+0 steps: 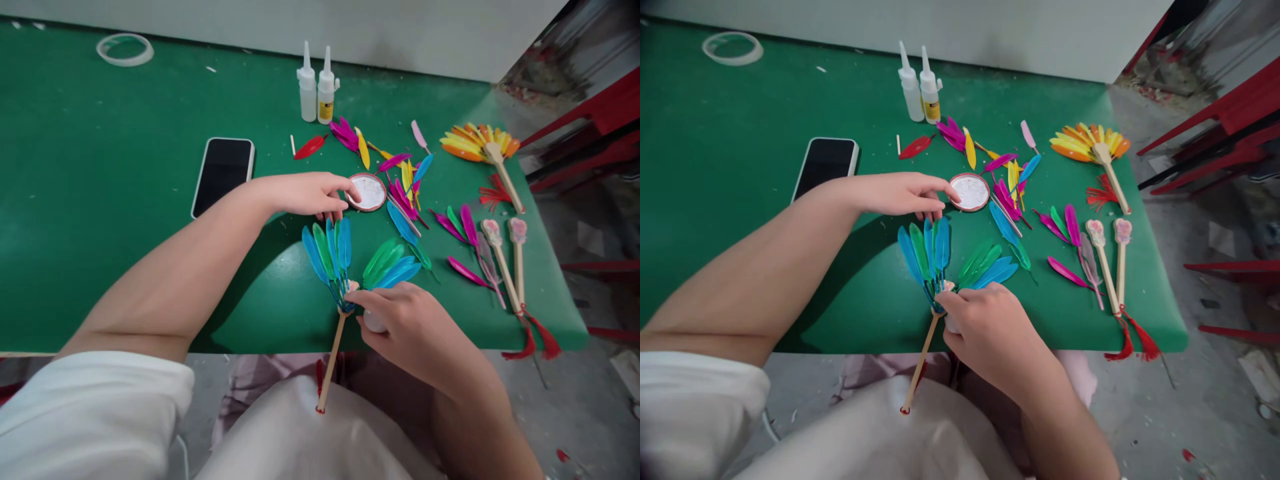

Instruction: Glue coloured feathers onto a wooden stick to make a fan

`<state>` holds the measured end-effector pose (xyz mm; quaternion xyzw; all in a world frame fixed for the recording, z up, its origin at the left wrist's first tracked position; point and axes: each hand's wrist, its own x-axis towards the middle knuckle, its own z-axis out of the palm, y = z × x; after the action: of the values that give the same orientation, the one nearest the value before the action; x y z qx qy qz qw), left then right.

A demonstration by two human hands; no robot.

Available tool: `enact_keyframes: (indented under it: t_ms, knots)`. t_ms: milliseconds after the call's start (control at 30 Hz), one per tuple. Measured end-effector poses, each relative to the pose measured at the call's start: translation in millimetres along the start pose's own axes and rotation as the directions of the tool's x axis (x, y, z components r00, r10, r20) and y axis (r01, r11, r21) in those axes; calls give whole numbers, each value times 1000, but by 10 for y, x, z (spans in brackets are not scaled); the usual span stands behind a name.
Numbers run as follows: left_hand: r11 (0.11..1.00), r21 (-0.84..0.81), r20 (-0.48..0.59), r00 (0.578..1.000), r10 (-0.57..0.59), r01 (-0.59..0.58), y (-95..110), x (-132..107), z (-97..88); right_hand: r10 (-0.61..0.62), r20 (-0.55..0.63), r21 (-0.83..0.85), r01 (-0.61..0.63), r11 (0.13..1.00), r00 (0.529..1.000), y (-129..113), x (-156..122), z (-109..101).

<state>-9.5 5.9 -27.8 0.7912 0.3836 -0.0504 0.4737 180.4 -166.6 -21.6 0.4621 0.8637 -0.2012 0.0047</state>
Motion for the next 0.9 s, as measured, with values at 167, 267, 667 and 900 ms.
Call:
enact_keyframes:
  t_ms: [167,267,667,900]
  knots:
    - [996,65,58,996,63,-67,-22,15,4,17,37,-20,-16,1000,999,-15,6,4]
    - [990,97,46,994,95,-99,-44,47,24,25,44,-49,-23,999,999,-32,16,13]
    - [967,132,13,975,220,-220,-2,105,148,40,29,-62,-38,997,999,-19,34,39]
    - [962,144,-13,972,234,-230,-4,120,172,80,23,-55,-78,995,997,58,-15,21]
